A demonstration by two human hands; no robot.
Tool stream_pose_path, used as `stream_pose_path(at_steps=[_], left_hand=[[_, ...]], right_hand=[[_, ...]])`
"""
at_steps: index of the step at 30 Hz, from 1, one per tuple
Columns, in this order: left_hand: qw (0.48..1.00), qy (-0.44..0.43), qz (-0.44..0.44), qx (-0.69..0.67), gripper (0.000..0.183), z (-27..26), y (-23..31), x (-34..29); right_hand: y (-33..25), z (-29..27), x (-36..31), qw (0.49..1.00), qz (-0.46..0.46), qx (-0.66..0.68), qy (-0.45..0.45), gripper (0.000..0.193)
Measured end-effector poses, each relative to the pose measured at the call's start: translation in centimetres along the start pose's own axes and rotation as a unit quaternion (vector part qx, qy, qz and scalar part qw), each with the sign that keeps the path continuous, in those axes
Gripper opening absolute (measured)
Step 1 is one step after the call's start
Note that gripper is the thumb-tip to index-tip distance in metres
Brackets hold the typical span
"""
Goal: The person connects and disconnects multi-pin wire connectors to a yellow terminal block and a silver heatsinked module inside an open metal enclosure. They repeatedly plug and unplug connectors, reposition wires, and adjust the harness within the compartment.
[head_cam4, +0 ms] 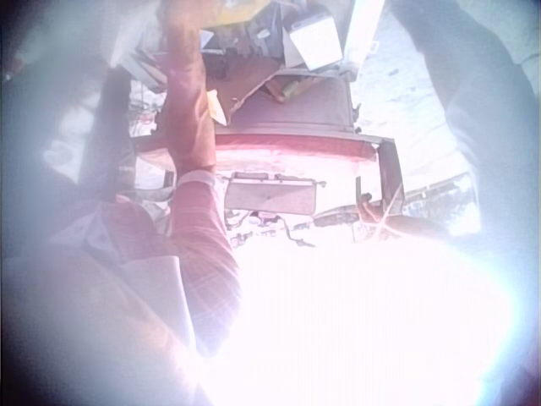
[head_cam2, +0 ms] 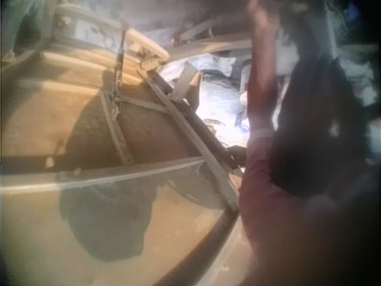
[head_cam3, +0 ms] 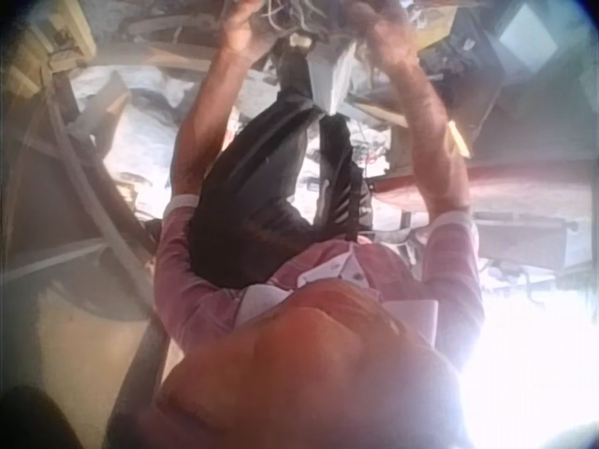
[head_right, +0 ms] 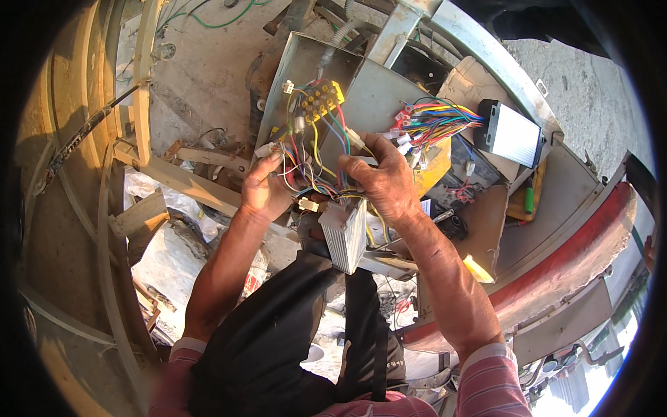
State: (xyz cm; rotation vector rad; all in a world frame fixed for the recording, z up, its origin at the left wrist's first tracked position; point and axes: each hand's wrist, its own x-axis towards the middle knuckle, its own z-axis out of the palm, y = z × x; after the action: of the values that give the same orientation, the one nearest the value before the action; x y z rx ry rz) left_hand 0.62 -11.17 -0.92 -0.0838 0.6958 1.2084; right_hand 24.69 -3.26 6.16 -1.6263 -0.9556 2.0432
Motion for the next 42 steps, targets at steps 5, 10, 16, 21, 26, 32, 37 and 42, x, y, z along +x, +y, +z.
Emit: stream_pose_path(at_steps=[5, 10, 16, 21, 26, 32, 37, 42], left_hand=[[0.994, -0.001, 0.015, 0.106, 0.027, 0.4, 0.1, -0.7], [0.989, 0.037, 0.009, 0.14, 0.013, 0.5, 1.2, -2.4], [0.997, 0.038, 0.002, 0.061, 0.019, -0.3, 1.6, -3.3], [0.997, -0.033, -0.057, 0.03, 0.031, -0.3, 1.1, -3.3], [0.992, -0.047, -0.094, 0.069, 0.036, 0.1, 0.1, -3.3], [0.965, -0.026, -0.111, 0.235, 0.049, 1.5, 0.0, -3.3], [0.956, 0.02, -0.116, 0.268, 0.043, 2.6, -0.1, -3.7], [0.96, 0.007, -0.114, 0.257, 0.036, 1.6, 0.1, -4.4]], right_hand=[[-0.4, -0.4, 0.4, 0.999, -0.001, -0.009, -0.053, 0.033], [1.1, -0.4, 0.6, 0.99, 0.062, 0.125, -0.002, 0.038], [1.6, -0.7, 0.6, 0.986, 0.031, 0.16, -0.045, 0.042], [1.6, -0.9, 0.9, 0.984, 0.027, 0.166, -0.064, 0.042], [1.5, -1.1, 1.0, 0.978, 0.043, 0.188, -0.075, 0.036], [1.4, -0.6, 1.0, 0.978, 0.043, 0.177, -0.098, 0.037], [1.3, -0.2, 0.9, 0.981, 0.036, 0.159, -0.105, 0.046], [1.3, -0.2, 0.8, 0.979, 0.041, 0.169, -0.11, 0.05]])
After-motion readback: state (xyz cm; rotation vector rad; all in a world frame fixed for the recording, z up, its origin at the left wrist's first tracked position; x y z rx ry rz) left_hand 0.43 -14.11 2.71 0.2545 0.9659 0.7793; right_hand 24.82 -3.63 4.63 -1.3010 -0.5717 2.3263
